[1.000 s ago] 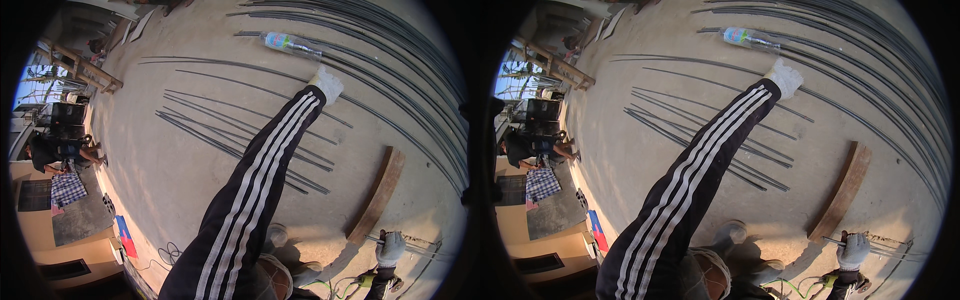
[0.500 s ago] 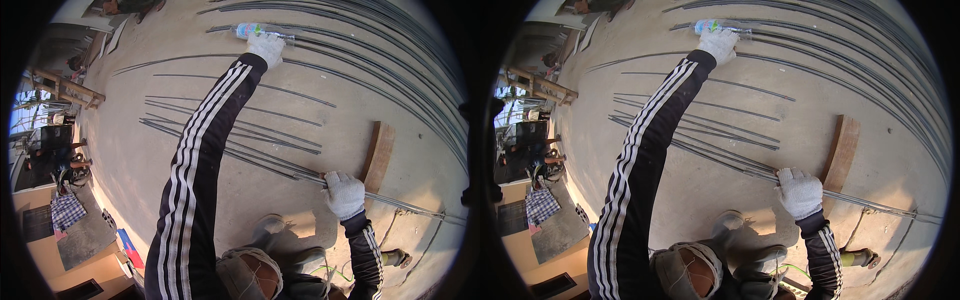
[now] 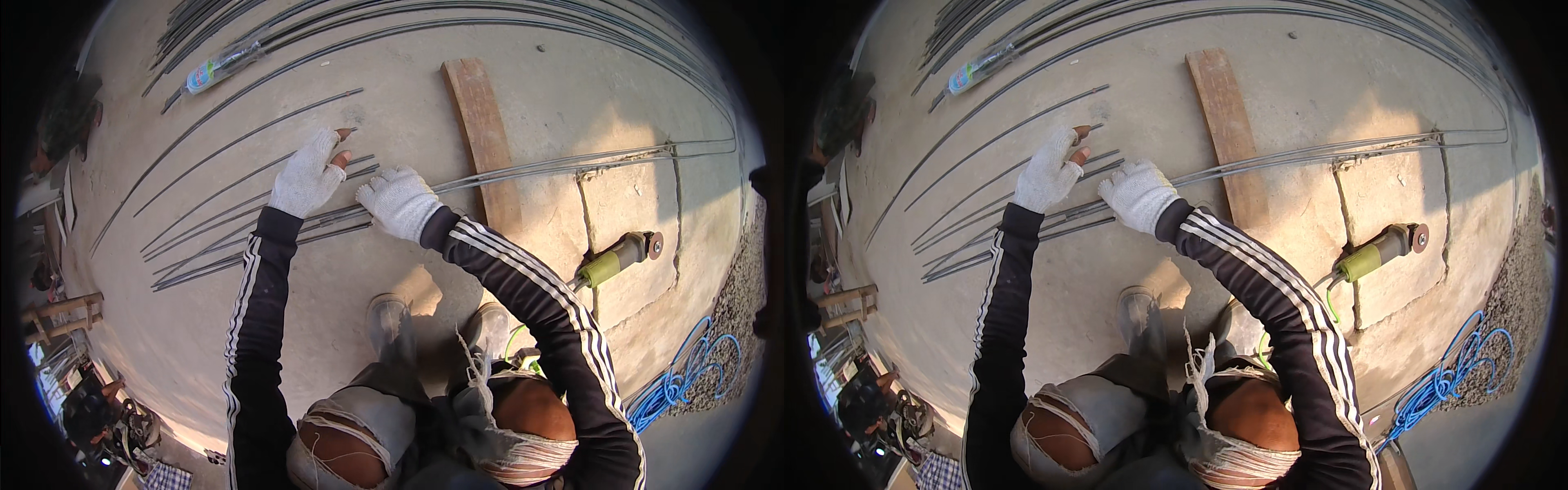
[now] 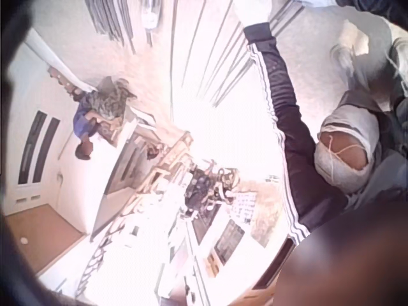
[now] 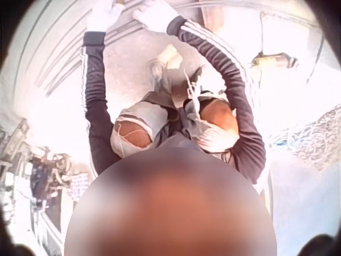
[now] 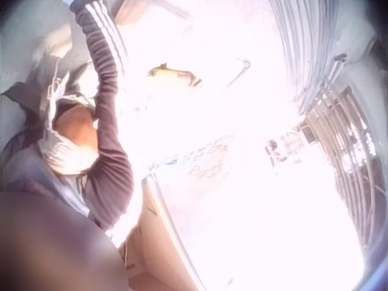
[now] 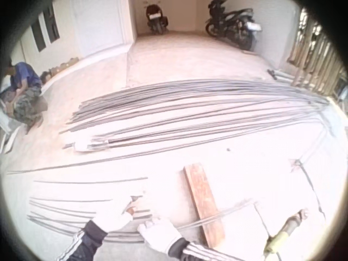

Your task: The person uses an angle grinder to cut several metal rods placed on a wooden plank. After each cut, the person sets the cut pieces aside and picks up another rod to repeat the process.

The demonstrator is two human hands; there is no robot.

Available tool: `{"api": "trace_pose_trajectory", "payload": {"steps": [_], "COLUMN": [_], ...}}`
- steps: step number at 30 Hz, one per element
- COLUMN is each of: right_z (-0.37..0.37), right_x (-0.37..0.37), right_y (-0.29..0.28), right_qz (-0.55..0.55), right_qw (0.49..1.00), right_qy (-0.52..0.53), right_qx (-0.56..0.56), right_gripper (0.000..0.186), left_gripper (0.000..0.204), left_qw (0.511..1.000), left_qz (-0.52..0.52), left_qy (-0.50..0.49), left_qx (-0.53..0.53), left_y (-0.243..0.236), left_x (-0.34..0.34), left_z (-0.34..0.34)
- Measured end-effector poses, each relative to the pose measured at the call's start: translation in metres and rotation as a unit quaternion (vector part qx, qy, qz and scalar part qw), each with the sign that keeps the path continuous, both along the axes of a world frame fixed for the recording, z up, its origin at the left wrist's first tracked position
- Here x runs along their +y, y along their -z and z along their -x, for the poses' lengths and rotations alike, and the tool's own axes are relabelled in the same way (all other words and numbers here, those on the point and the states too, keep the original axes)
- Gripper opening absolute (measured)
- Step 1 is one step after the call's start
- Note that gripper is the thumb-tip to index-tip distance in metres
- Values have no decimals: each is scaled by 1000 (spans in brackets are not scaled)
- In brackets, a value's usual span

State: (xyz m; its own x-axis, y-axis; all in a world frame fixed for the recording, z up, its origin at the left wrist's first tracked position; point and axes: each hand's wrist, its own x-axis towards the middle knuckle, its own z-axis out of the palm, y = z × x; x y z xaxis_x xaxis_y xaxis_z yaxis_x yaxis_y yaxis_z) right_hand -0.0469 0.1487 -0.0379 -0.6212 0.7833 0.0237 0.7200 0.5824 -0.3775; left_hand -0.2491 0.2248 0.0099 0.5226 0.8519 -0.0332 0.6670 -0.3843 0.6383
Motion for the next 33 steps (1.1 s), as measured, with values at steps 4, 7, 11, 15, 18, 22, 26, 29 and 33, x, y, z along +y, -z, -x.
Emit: {"api": "trace_pose_trajectory", "payload": {"steps": [4, 7, 11, 15, 18, 22, 26, 29, 33], "right_z": [-20, -47, -81, -96, -99, -93, -87, -88, -85], "right_x": [-5, -13, -28, -42, -46, -40, -30, -24, -16], "right_y": [-12, -25, -40, -43, -41, -33, -23, -18, -12], "right_qz": [15, -5, -24, -39, -37, -28, 11, 41, 53], "right_qw": [1000, 999, 996, 992, 993, 995, 997, 995, 992], "right_qy": [19, 40, 80, 117, 108, 89, 77, 88, 103], "right_qx": [14, 28, 9, 23, 37, 34, -7, 6, 59], "right_gripper": [31, 35, 37, 33, 28, 27, 22, 16, 12], "left_gripper": [33, 34, 41, 38, 31, 20, 15, 24, 31], "left_qw": [995, 980, 908, 774, 661, 530, 488, 478, 479], "left_qz": [53, 70, 154, 252, 317, 390, 396, 390, 373], "left_qy": [-65, -163, -346, -453, -488, -491, -453, -464, -457], "left_qx": [-51, -92, -179, -363, -474, -572, -632, -635, -651], "left_y": [12, 22, 37, 51, 57, 65, 73, 78, 82], "left_x": [-33, -52, -81, -127, -157, -170, -162, -157, -156], "left_z": [7, 22, 50, 54, 40, 14, -8, -18, -21]}}
